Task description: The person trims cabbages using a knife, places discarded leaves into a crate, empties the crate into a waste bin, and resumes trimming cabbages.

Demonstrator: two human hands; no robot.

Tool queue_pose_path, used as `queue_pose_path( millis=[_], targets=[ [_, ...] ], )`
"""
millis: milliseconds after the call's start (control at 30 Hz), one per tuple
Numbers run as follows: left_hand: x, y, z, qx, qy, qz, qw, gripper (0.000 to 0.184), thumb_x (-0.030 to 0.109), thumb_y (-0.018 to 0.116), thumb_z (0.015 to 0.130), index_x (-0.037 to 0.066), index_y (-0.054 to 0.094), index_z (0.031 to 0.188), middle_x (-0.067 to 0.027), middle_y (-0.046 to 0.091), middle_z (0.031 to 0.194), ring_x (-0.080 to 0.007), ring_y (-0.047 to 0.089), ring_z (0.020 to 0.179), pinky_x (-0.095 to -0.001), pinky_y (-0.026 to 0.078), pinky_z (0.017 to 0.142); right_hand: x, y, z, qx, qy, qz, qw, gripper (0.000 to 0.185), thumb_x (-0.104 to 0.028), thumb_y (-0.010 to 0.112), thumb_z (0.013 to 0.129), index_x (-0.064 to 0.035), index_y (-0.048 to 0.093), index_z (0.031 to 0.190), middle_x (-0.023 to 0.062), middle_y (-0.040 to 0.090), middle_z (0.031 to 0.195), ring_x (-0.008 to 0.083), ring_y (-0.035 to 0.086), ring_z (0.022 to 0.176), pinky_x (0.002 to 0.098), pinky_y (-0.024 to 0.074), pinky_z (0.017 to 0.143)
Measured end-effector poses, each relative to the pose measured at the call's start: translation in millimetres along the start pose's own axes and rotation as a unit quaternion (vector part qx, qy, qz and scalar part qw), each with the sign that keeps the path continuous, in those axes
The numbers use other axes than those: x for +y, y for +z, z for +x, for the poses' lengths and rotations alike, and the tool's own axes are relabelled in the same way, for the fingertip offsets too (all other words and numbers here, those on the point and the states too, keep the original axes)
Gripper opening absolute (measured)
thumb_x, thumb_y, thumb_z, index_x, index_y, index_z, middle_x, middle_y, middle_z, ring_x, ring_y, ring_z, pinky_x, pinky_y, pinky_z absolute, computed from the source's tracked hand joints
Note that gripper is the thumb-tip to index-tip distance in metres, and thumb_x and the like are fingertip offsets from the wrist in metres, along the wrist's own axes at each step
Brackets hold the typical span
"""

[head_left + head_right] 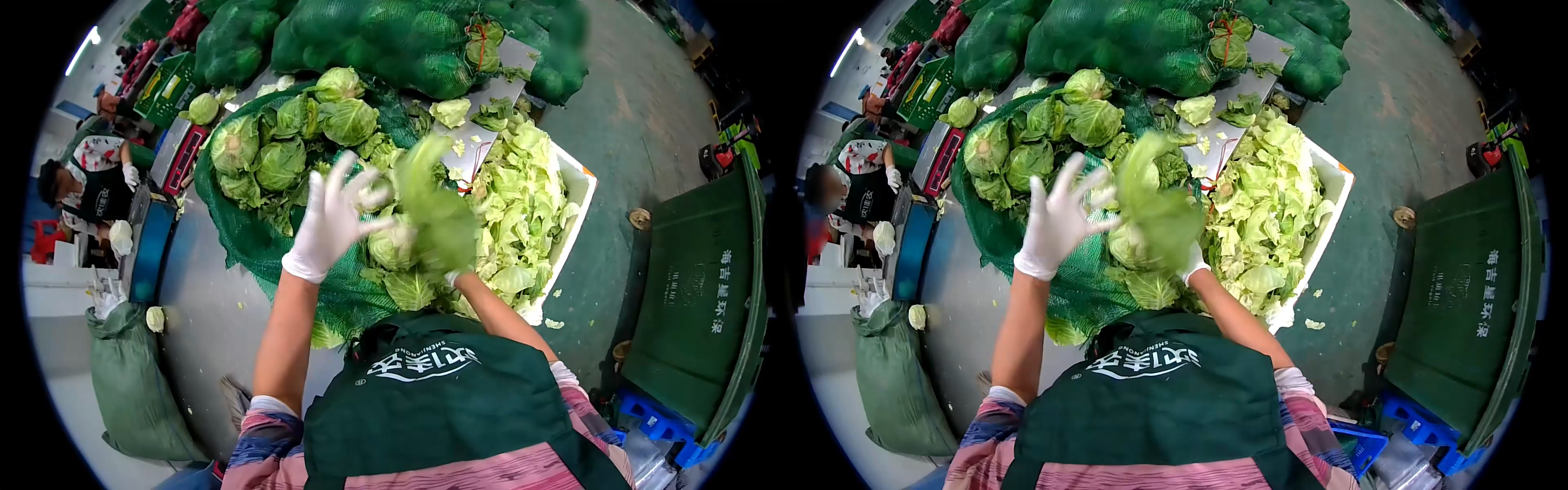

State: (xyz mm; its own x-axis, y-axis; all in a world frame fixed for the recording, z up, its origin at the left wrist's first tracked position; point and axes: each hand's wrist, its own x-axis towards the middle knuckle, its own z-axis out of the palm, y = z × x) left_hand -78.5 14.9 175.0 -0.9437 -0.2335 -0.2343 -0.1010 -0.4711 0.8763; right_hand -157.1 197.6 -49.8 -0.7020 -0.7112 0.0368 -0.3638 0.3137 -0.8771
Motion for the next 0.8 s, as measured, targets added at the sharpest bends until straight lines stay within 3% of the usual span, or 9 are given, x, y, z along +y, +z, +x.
queue_pose_path(
  millis=[33, 100, 133, 200, 267, 333, 400, 567, 800],
  targets=[
    [4.8, 4.1, 1.8, 0.052, 0.037, -0.049, 0.997, 0.07, 0.03, 0.061, 0.092, 0.006, 0.024, 0.147, -0.0161, 0.046, 0.136, -0.0242, 0.045, 0.126, -0.0375, 0.04, 0.101, -33.2, -15.6, -2.2, 0.007, 0.073, 0.002, 0.997, 0.054, -0.044, 0.054, 0.092, -0.0059, 0.051, 0.131, 0.0218, 0.066, 0.098, 0.0373, 0.063, 0.094, 0.0413, 0.0486, 0.083],
    [-43.1, -21.2, 15.2, 0.194, 0.087, 0.296, 0.931, 0.087, 0.045, 0.065, 0.087, -0.002, 0.022, 0.146, -0.0263, 0.034, 0.146, -0.0324, 0.035, 0.135, -0.0398, 0.03, 0.111, -55.6, -21.8, -6.1, 0.027, 0.144, 0.003, 0.989, 0.053, -0.043, 0.048, 0.095, -0.0034, 0.05, 0.13, 0.0234, 0.066, 0.101, 0.0403, 0.062, 0.097, 0.0424, 0.0481, 0.084],
    [-74.6, -26.8, 8.4, 0.218, 0.008, 0.384, 0.897, 0.093, 0.042, 0.07, 0.082, -0.005, 0.021, 0.145, -0.028, 0.033, 0.145, -0.034, 0.034, 0.136, -0.0411, 0.029, 0.111, -48.3, -13.0, -11.3, 0.055, 0.119, 0.012, 0.991, 0.051, -0.041, 0.046, 0.096, -0.004, 0.05, 0.131, 0.0251, 0.066, 0.095, 0.0419, 0.063, 0.091, 0.0441, 0.0484, 0.082],
    [-149.3, -43.4, 2.7, 0.196, -0.12, 0.408, 0.884, 0.113, 0.044, 0.082, 0.065, -0.008, 0.019, 0.144, -0.0301, 0.029, 0.142, -0.04, 0.034, 0.132, -0.0418, 0.029, 0.111, -58.1, -12.5, -17.9, 0.011, 0.198, 0.029, 0.98, 0.05, -0.039, 0.045, 0.097, -0.0028, 0.049, 0.131, 0.0278, 0.065, 0.087, 0.0433, 0.063, 0.083, 0.0462, 0.0485, 0.079],
    [-159.6, -9.1, -9.5, 0.296, -0.027, 0.436, 0.849, 0.115, 0.038, 0.087, 0.058, -0.001, 0.021, 0.144, -0.0283, 0.032, 0.136, -0.0405, 0.037, 0.126, -0.0421, 0.034, 0.107, -51.2, -6.9, -21.3, 0.015, 0.177, 0.045, 0.983, 0.05, -0.036, 0.044, 0.098, -0.0013, 0.047, 0.133, 0.0301, 0.063, 0.082, 0.0435, 0.063, 0.079, 0.0476, 0.0489, 0.074],
    [-155.7, -11.3, -4.5, 0.267, 0.002, 0.435, 0.86, 0.114, 0.035, 0.088, 0.056, 0.001, 0.024, 0.143, -0.0269, 0.034, 0.135, -0.04, 0.038, 0.125, -0.0422, 0.035, 0.107, -69.3, -33.2, -17.6, -0.064, 0.23, 0.077, 0.968, 0.051, -0.034, 0.045, 0.097, -0.0007, 0.045, 0.135, 0.0297, 0.063, 0.082, 0.0423, 0.063, 0.077, 0.0473, 0.0495, 0.071],
    [-145.2, -21.3, 1.7, 0.181, -0.009, 0.513, 0.839, 0.115, 0.037, 0.086, 0.056, 0.002, 0.023, 0.145, -0.0254, 0.035, 0.138, -0.0402, 0.041, 0.124, -0.042, 0.036, 0.106, -60.5, -37.0, -14.8, 0.012, 0.035, -0.1, 0.994, 0.054, -0.034, 0.046, 0.097, -0.0035, 0.04, 0.14, 0.0265, 0.063, 0.074, 0.04, 0.063, 0.068, 0.0467, 0.0507, 0.067],
    [-136.8, -30.4, 9.4, 0.142, -0.022, 0.507, 0.85, 0.114, 0.039, 0.085, 0.056, -0.003, 0.025, 0.144, -0.0262, 0.041, 0.136, -0.0377, 0.044, 0.125, -0.0402, 0.037, 0.106, -77.1, -54.1, 1.1, -0.145, 0.038, -0.197, 0.969, 0.06, -0.043, 0.044, 0.096, -0.0111, 0.031, 0.146, 0.0265, 0.063, 0.074, 0.0416, 0.063, 0.069, 0.049, 0.0508, 0.066],
    [-132.2, -26.5, 7.0, 0.143, -0.006, 0.511, 0.847, 0.111, 0.04, 0.084, 0.058, -0.005, 0.027, 0.142, -0.0261, 0.042, 0.137, -0.0371, 0.046, 0.125, -0.0397, 0.038, 0.105, -68.9, -57.4, 15.5, -0.148, 0.048, -0.17, 0.973, 0.054, -0.046, 0.042, 0.096, -0.0204, 0.038, 0.143, 0.0246, 0.066, 0.086, 0.0411, 0.064, 0.078, 0.0478, 0.0503, 0.074]
  ],
)
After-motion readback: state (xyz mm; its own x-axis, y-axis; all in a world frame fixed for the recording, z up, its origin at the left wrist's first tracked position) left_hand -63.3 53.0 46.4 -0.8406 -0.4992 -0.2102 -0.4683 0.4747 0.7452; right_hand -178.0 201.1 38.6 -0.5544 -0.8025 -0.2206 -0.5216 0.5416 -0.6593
